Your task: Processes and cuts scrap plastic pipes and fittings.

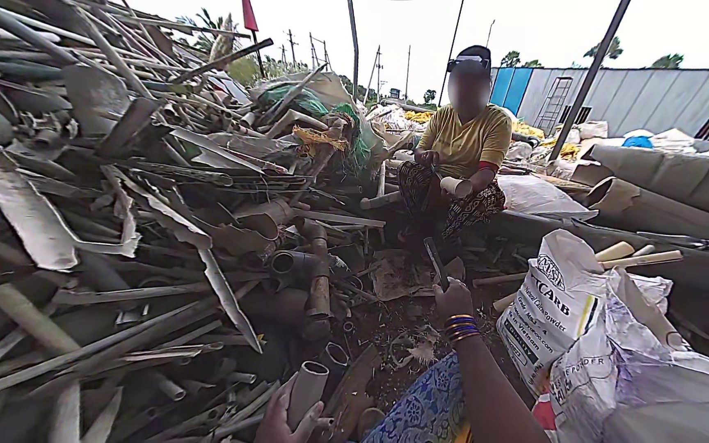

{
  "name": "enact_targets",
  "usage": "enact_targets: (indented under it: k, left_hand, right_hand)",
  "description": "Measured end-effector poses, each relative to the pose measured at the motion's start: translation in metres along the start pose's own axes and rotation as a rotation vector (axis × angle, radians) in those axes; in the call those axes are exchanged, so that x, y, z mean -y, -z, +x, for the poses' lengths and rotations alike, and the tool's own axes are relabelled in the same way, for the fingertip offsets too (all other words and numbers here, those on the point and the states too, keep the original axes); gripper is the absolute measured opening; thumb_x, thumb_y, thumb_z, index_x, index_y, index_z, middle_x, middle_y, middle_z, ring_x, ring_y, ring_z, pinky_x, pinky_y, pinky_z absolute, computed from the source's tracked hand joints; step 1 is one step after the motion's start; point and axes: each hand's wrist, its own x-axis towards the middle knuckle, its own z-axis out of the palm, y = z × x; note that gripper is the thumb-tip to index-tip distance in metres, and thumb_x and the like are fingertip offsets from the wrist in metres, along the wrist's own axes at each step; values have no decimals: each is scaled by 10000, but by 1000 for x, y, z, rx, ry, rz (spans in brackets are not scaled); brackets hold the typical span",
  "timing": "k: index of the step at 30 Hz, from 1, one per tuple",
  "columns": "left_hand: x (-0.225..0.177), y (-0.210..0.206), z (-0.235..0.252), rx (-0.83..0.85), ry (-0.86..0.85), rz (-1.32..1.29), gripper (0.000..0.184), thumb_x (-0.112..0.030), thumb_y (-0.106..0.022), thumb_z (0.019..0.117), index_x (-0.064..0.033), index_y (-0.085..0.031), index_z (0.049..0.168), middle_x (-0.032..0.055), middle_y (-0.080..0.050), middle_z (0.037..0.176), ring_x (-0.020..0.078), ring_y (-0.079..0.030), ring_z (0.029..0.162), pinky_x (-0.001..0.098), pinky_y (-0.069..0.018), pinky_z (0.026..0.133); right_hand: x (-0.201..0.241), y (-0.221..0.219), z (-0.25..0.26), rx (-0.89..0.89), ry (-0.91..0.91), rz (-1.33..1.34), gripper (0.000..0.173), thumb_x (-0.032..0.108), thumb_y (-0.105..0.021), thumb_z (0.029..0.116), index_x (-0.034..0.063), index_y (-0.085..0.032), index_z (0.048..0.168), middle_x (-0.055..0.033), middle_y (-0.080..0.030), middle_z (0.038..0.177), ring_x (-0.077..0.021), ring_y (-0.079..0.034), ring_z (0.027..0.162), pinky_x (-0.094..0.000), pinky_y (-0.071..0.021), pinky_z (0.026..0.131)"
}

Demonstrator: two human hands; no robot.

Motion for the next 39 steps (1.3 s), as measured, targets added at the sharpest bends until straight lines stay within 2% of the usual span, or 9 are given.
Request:
enact_targets:
  k: [6, 14, 18, 22, 26, 29, 32, 36, 39]
  left_hand:
    - [-1, -6, -2, -35, 322, -496, 612, -131, -516, 1029, 26, -282, 1572, 273, -497, 1429, 217, -621, 1158, 365, -525, 973]
    - [-2, -3, -2, 25, 362, -663, 733, -10, -554, 929, -6, -209, 1576, 174, -546, 1277, 146, -667, 934, 324, -591, 772]
    - [-2, -1, -1, -4, 364, -688, 733, -21, -548, 935, -6, -196, 1577, 174, -545, 1270, 148, -671, 925, 327, -595, 767]
    - [-4, -4, 4, -95, 406, -759, 562, -100, -441, 1048, -24, -238, 1566, 140, -576, 1196, 139, -683, 850, 326, -599, 714]
    - [-10, -8, 4, -167, 402, -833, 447, -190, -342, 1121, -12, -310, 1529, 98, -649, 1070, 136, -707, 736, 316, -613, 634]
    - [-13, -12, 1, -143, 405, -899, 340, -242, -290, 1136, -41, -434, 1369, 15, -708, 877, 120, -706, 651, 294, -615, 597]
    - [-5, -22, -5, -53, 384, -946, 345, -288, -260, 1137, -68, -487, 1275, 1, -731, 866, 117, -721, 687, 311, -632, 644]
    - [-6, -21, -11, 17, 229, -573, 445, -189, -342, 1113, 78, -462, 1449, 148, -628, 1303, 66, -650, 1079, 273, -533, 970]
    - [-8, -18, -13, -70, -38, -158, 355, -130, -522, 1054, 112, -653, 1279, 292, -673, 1269, 320, -664, 1214, 437, -469, 1098]
  right_hand:
    - [16, -26, -27, 139, 134, 608, 188, 186, -688, 996, 1, -688, 1035, -39, -608, 744, -108, -536, 577, -301, -487, 598]
    - [43, -96, -62, 710, -419, 1021, 243, 267, -644, 1025, 45, -575, 1095, 2, -494, 710, -85, -482, 523, -238, -458, 498]
    - [42, -93, -63, 683, -617, 1237, 383, 217, -580, 1046, 21, -469, 1356, -162, -544, 1117, -251, -575, 873, -405, -517, 748]
    - [32, -116, -86, 753, -499, 987, 182, 95, -551, 1045, 11, -511, 1202, -72, -556, 817, -146, -558, 622, -299, -511, 580]
    - [29, -116, -92, 939, -229, 733, 738, 60, -549, 1049, 203, -119, 1631, -124, -558, 1043, -156, -583, 667, -329, -525, 611]
    - [24, -118, -103, 1011, -113, 681, 436, 240, -486, 1103, 174, -424, 1530, -103, -550, 1011, -145, -514, 657, -315, -462, 596]
    - [23, -125, -116, 1081, -136, 779, 421, 521, -400, 1088, 149, -523, 1243, 29, -441, 679, -61, -387, 453, -215, -362, 429]
    - [22, -136, -122, 1082, -178, 864, 490, 424, -567, 1052, 138, -456, 1434, -33, -571, 862, -67, -469, 563, -226, -389, 490]
    - [24, -137, -118, 985, -194, 889, 515, 394, -624, 1027, 124, -451, 1430, -65, -603, 893, -80, -492, 581, -237, -389, 492]
